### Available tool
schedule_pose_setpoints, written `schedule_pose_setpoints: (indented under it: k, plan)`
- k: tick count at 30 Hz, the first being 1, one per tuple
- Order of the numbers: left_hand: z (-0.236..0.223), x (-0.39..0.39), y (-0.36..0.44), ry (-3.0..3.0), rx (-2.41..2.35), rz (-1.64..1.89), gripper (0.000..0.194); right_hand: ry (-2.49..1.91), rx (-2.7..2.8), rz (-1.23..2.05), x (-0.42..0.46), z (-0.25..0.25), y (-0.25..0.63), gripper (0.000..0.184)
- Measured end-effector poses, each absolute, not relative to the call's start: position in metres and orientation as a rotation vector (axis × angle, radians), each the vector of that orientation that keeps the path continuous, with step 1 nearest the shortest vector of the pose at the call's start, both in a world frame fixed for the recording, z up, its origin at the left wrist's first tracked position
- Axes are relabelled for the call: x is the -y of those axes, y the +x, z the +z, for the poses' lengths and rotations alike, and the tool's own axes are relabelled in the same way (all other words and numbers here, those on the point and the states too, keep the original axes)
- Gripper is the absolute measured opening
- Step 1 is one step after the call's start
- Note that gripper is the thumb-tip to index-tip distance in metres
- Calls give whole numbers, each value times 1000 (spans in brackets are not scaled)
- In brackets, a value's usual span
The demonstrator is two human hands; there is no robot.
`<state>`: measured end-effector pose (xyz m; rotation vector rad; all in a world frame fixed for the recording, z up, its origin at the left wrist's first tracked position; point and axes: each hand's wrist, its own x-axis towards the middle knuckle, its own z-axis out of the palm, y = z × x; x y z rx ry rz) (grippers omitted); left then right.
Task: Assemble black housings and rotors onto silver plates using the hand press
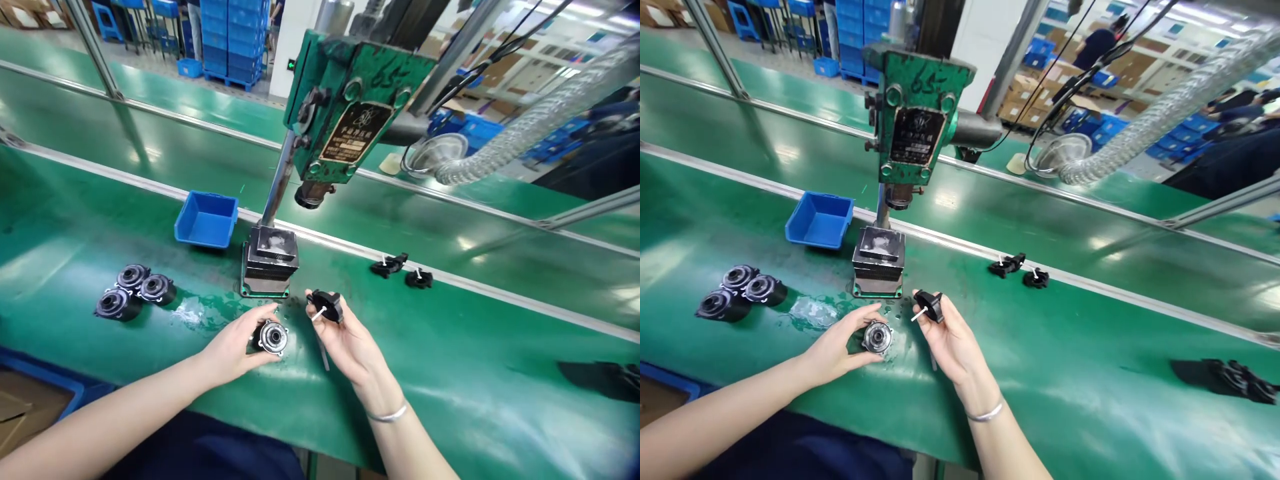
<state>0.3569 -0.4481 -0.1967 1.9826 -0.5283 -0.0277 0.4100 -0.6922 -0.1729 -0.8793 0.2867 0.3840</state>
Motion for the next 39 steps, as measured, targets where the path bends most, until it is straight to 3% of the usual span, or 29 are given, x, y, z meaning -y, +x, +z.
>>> schedule_pose_setpoints:
  k: [18, 28, 39]
  plan:
    - [-195, 454, 355, 1921, 450, -115, 87, -1531, 370, 274, 665, -153, 397, 9]
    - [-189, 456, 357, 1957, 560, -29, 78, -2016, 712, -114, 667, -157, 368, 26]
    - [-199, 456, 357, 1866, 657, 71, 53, -2030, 626, -128, 665, -174, 362, 30]
